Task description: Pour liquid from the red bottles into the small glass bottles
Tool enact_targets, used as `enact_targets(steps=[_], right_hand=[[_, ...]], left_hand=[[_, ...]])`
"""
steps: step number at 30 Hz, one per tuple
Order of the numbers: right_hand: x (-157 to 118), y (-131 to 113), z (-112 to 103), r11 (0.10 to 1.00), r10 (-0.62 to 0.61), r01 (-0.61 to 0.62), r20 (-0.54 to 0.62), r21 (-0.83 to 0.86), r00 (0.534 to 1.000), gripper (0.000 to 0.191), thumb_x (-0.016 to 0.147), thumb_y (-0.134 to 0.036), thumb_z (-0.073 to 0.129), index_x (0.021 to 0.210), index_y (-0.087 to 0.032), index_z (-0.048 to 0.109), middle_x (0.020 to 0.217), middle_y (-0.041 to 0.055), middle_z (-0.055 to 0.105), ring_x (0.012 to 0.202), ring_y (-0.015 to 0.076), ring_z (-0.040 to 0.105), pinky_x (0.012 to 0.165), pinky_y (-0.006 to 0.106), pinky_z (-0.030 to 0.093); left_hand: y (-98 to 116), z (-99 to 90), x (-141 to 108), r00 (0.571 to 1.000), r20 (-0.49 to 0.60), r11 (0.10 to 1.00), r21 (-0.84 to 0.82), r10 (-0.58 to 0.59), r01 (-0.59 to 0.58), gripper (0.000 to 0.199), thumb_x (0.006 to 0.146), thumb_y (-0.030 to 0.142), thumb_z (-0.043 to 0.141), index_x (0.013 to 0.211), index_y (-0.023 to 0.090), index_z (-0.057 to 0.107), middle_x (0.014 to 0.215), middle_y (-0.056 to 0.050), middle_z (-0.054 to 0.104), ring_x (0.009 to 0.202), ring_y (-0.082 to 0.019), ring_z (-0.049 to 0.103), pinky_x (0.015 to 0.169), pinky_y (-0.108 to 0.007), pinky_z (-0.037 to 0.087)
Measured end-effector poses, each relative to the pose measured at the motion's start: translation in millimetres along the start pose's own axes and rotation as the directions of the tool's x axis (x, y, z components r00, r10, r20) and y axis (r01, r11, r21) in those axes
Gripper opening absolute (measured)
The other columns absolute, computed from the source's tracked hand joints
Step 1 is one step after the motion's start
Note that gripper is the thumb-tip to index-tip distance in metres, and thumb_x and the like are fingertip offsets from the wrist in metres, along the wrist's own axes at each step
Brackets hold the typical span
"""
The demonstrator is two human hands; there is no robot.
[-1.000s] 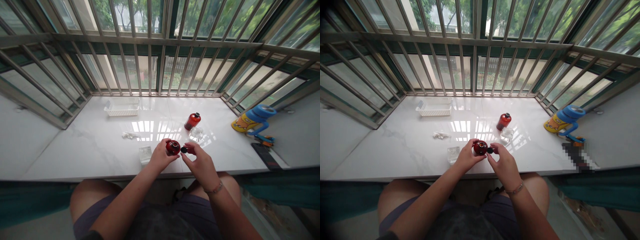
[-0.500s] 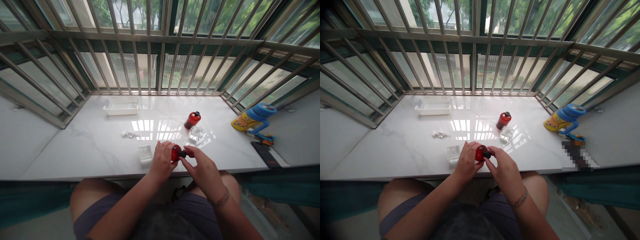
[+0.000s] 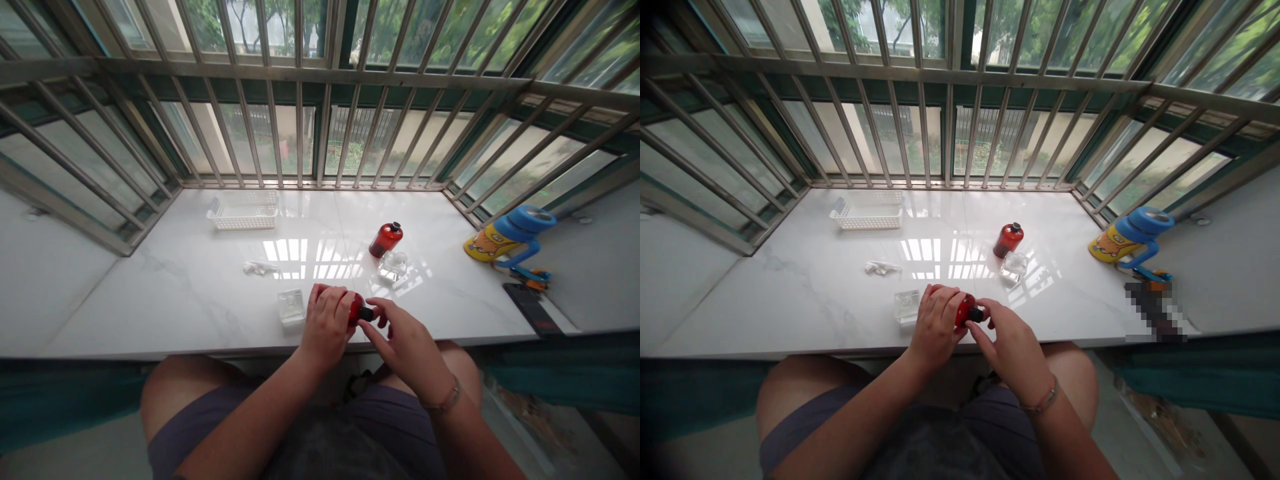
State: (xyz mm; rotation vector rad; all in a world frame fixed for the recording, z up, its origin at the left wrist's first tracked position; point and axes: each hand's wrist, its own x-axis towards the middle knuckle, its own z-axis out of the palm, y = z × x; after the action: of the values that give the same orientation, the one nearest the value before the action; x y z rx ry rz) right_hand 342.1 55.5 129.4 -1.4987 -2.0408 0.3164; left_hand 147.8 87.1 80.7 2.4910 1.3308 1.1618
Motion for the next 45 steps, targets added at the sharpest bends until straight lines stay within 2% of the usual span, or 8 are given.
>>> enact_targets(steps=[7, 13, 18, 22, 27, 30, 41, 45], right_hand=[[-5.0, 8.4, 5.1, 0.993, 0.006, -0.003, 0.022, -0.115, 1.0, 0.026, 0.108, -0.048, 0.06, 0.115, -0.024, 0.064, 0.092, 0.0058, 0.074, 0.082, 0.0246, 0.07, 0.074, 0.038, 0.058], [-2.8, 8.3, 5.8, 0.987, -0.15, 0.148, -0.03, -0.057, 0.988, 0.042, 0.108, -0.036, 0.06, 0.147, -0.023, 0.051, 0.129, 0.0144, 0.07, 0.112, 0.0301, 0.069, 0.097, 0.047, 0.059], [-2.7, 10.8, 8.2, 0.984, -0.113, 0.109, -0.021, -0.14, 0.993, 0.044, 0.108, -0.041, 0.062, 0.145, -0.021, 0.051, 0.105, 0.0105, 0.072, 0.095, 0.0296, 0.069, 0.088, 0.049, 0.058], [-4.0, 14.0, 11.4, 0.98, -0.131, 0.128, -0.01, -0.15, 0.991, 0.057, 0.107, -0.038, 0.063, 0.156, -0.019, 0.041, 0.113, 0.0129, 0.072, 0.103, 0.0323, 0.069, 0.093, 0.052, 0.056], [-6.8, 15.0, 13.4, 0.984, -0.102, 0.102, 0.008, -0.143, 0.995, 0.063, 0.108, -0.046, 0.06, 0.159, -0.017, 0.035, 0.1, 0.0096, 0.069, 0.09, 0.0306, 0.068, 0.087, 0.051, 0.057], [-8.2, 15.4, 12.7, 0.986, -0.124, 0.121, -0.02, -0.113, 0.992, 0.077, 0.107, -0.044, 0.061, 0.167, -0.017, 0.022, 0.116, 0.0148, 0.067, 0.099, 0.0319, 0.067, 0.091, 0.051, 0.057], [-8.0, 17.6, 11.3, 0.991, -0.047, 0.056, 0.074, -0.121, 0.996, 0.056, 0.112, -0.04, 0.048, 0.159, -0.014, 0.032, 0.097, 0.01, 0.071, 0.085, 0.0293, 0.07, 0.082, 0.046, 0.057], [-10.0, 17.7, 12.9, 0.992, -0.008, 0.011, 0.024, -0.122, 1.0, 0.063, 0.111, -0.045, 0.051, 0.16, -0.013, 0.029, 0.099, 0.0109, 0.072, 0.081, 0.0296, 0.07, 0.078, 0.045, 0.057]], left_hand=[[-1.4, 1.5, -1.4, 1.0, 0.003, 1.0, 0.007, 0.016, -0.016, 0.066, 0.093, 0.018, 0.075, 0.153, 0.024, 0.048, 0.142, -0.015, 0.067, 0.134, -0.036, 0.062, 0.128, -0.067, 0.034], [-1.3, 3.1, -1.9, 1.0, 0.026, 1.0, 0.02, 0.016, -0.017, 0.064, 0.093, 0.018, 0.075, 0.152, 0.023, 0.049, 0.141, -0.016, 0.068, 0.133, -0.036, 0.063, 0.128, -0.068, 0.034], [-0.3, 4.1, -2.7, 0.999, 0.044, 0.999, 0.026, 0.028, -0.03, 0.063, 0.094, 0.019, 0.074, 0.152, 0.023, 0.049, 0.143, -0.016, 0.068, 0.134, -0.035, 0.062, 0.129, -0.068, 0.032], [-0.5, 5.0, -3.6, 0.998, 0.055, 0.999, 0.035, 0.032, -0.034, 0.063, 0.095, 0.021, 0.074, 0.152, 0.022, 0.049, 0.143, -0.016, 0.068, 0.134, -0.036, 0.062, 0.129, -0.068, 0.032], [-0.7, 5.3, -3.3, 0.997, 0.058, 0.998, 0.04, 0.044, -0.047, 0.06, 0.096, 0.025, 0.075, 0.15, 0.02, 0.051, 0.142, -0.017, 0.068, 0.132, -0.037, 0.062, 0.129, -0.07, 0.033], [-0.2, 5.7, -2.9, 0.997, 0.065, 0.999, 0.03, 0.043, -0.045, 0.059, 0.096, 0.025, 0.075, 0.15, 0.019, 0.051, 0.142, -0.017, 0.068, 0.132, -0.037, 0.062, 0.129, -0.07, 0.033], [5.6, 9.7, -3.0, 0.995, 0.088, 0.999, -0.005, 0.044, -0.043, 0.057, 0.097, 0.022, 0.072, 0.15, 0.021, 0.052, 0.141, -0.016, 0.068, 0.132, -0.035, 0.063, 0.131, -0.07, 0.029], [6.1, 11.5, -3.3, 0.995, 0.081, 0.998, -0.013, 0.057, -0.056, 0.055, 0.098, 0.023, 0.071, 0.15, 0.02, 0.053, 0.14, -0.016, 0.069, 0.131, -0.035, 0.063, 0.131, -0.071, 0.029]])
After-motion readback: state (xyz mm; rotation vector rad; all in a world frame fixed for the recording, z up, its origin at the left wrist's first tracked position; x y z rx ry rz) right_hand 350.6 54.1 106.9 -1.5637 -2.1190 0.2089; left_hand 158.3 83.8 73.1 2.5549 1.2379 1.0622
